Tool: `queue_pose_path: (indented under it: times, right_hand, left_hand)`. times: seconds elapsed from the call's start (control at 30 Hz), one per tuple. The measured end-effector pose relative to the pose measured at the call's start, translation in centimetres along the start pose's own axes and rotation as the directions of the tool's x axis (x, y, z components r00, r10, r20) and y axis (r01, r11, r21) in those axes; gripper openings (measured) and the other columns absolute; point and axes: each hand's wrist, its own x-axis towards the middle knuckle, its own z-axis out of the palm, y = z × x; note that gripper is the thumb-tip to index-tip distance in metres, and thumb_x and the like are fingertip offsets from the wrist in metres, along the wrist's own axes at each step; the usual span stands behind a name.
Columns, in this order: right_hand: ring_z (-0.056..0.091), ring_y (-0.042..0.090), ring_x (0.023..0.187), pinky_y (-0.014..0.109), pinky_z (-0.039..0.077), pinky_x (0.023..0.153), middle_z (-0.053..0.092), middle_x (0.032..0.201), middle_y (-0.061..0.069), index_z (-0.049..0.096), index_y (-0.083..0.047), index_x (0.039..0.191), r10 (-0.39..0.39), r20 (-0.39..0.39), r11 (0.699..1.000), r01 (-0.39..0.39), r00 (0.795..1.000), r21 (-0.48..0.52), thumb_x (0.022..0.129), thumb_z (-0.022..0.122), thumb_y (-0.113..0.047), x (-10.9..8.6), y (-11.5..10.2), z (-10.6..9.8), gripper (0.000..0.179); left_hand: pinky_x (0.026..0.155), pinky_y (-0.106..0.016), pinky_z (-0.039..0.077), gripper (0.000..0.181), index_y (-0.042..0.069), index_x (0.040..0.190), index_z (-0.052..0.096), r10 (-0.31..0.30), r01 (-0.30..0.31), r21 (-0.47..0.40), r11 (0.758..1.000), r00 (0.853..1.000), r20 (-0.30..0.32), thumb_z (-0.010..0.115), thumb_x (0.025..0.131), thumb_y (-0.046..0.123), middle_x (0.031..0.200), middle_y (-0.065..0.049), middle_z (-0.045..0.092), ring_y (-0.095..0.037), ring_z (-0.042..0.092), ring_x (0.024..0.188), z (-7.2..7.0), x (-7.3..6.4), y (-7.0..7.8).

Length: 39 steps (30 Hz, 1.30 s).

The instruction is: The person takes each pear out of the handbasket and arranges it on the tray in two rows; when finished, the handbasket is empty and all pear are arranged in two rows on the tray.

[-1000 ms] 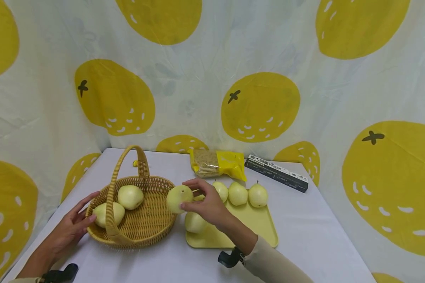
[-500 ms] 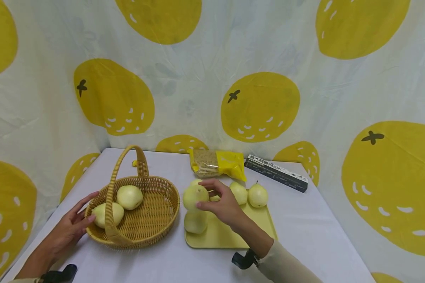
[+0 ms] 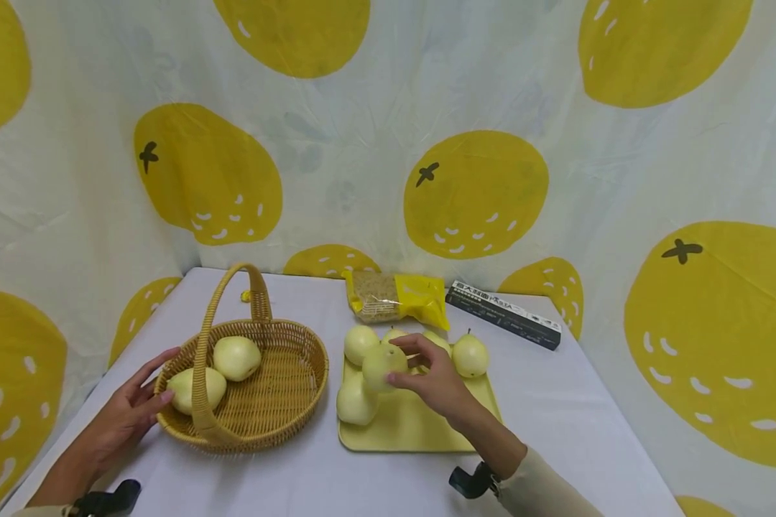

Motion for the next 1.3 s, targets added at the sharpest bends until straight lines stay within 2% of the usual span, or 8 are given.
queue_pose_path:
  times: [0.1, 0.27, 0.37, 0.77, 0.83, 0.93, 1.07, 1.3]
  right_hand:
    - [0.059, 0.029, 0.114, 0.037, 0.052, 0.091, 0.065, 0.139, 0.003, 0.069, -0.026, 0.134, 0.044, -0.020, 0.999, -0.044, 0.999, -0.024, 0.087, 0.089, -0.023, -0.3, 0.5, -0.5, 0.051]
    - [0.059, 0.028, 0.113, 0.035, 0.051, 0.088, 0.064, 0.138, 0.008, 0.069, -0.024, 0.133, 0.120, -0.033, 0.991, -0.121, 0.992, -0.050, 0.087, 0.089, -0.025, -0.9, 1.2, -1.0, 0.050]
    - [0.059, 0.028, 0.114, 0.036, 0.051, 0.088, 0.064, 0.138, 0.007, 0.070, -0.025, 0.133, 0.152, -0.032, 0.985, -0.154, 0.988, -0.077, 0.086, 0.089, -0.028, -1.2, 1.5, -1.1, 0.051]
    - [0.062, 0.025, 0.105, 0.033, 0.050, 0.081, 0.066, 0.130, 0.010, 0.071, -0.021, 0.132, 0.209, 0.030, 0.966, -0.202, 0.977, -0.160, 0.084, 0.090, -0.031, -1.7, 3.4, -1.0, 0.052]
    - [0.063, 0.025, 0.104, 0.034, 0.050, 0.081, 0.066, 0.130, 0.011, 0.072, -0.021, 0.131, 0.210, 0.033, 0.965, -0.201, 0.977, -0.168, 0.084, 0.090, -0.030, -1.7, 3.5, -1.0, 0.051]
    - [0.063, 0.026, 0.105, 0.034, 0.050, 0.081, 0.065, 0.130, 0.012, 0.071, -0.020, 0.130, 0.217, 0.046, 0.962, -0.205, 0.975, -0.181, 0.085, 0.090, -0.031, -1.7, 3.5, -1.1, 0.050]
    - [0.063, 0.026, 0.106, 0.034, 0.051, 0.080, 0.065, 0.129, 0.013, 0.071, -0.018, 0.130, 0.225, 0.064, 0.959, -0.210, 0.972, -0.191, 0.085, 0.089, -0.033, -1.6, 3.8, -1.1, 0.051]
    - [0.067, 0.026, 0.103, 0.035, 0.055, 0.079, 0.067, 0.132, 0.015, 0.070, -0.017, 0.131, 0.211, 0.004, 0.960, -0.206, 0.978, -0.192, 0.088, 0.088, -0.038, -1.5, 4.4, -1.0, 0.052]
  left_hand:
    - [0.092, -0.019, 0.057, 0.079, 0.044, 0.170, 0.017, -0.005, 0.005, 0.012, 1.000, 1.000, -0.005, 0.061, 0.110, 0.017, 0.165, 0.001, 0.033, 0.017, 0.058, 0.116, 0.0, 0.0, 0.0]
    - [0.092, -0.020, 0.058, 0.078, 0.039, 0.171, 0.018, 0.047, -0.046, -0.040, 0.998, 0.999, 0.022, 0.058, 0.110, 0.012, 0.140, 0.028, 0.050, 0.015, 0.060, 0.117, -0.1, -0.1, -0.1]
    - [0.092, -0.020, 0.058, 0.078, 0.038, 0.171, 0.018, 0.072, -0.069, -0.062, 0.996, 0.997, 0.036, 0.057, 0.110, 0.009, 0.133, 0.033, 0.051, 0.014, 0.061, 0.117, -0.2, -0.2, -0.1]
    - [0.093, -0.018, 0.057, 0.077, 0.040, 0.171, 0.016, 0.046, -0.045, -0.038, 0.998, 0.998, 0.032, 0.057, 0.111, 0.013, 0.153, 0.020, 0.040, 0.017, 0.058, 0.119, -0.2, -0.1, -0.1]
    - [0.093, -0.017, 0.056, 0.077, 0.040, 0.171, 0.016, 0.041, -0.040, -0.027, 0.999, 0.999, 0.029, 0.057, 0.111, 0.014, 0.160, 0.014, 0.036, 0.018, 0.057, 0.119, -0.2, -0.1, -0.1]
    - [0.093, -0.016, 0.056, 0.077, 0.042, 0.171, 0.015, 0.029, -0.029, -0.007, 1.000, 0.999, 0.027, 0.057, 0.111, 0.015, 0.177, -0.002, 0.018, 0.020, 0.056, 0.118, -0.2, 0.1, 0.0]
    - [0.092, -0.016, 0.056, 0.078, 0.044, 0.170, 0.015, 0.013, -0.012, -0.012, 1.000, 1.000, 0.027, 0.057, 0.111, 0.016, 0.179, -0.016, -0.001, 0.020, 0.056, 0.117, -0.2, 0.2, 0.0]
    - [0.093, -0.018, 0.056, 0.077, 0.042, 0.170, 0.016, 0.031, -0.030, -0.039, 0.999, 0.999, 0.032, 0.057, 0.111, 0.014, 0.170, 0.002, 0.026, 0.017, 0.058, 0.119, -0.2, 0.0, -0.2]
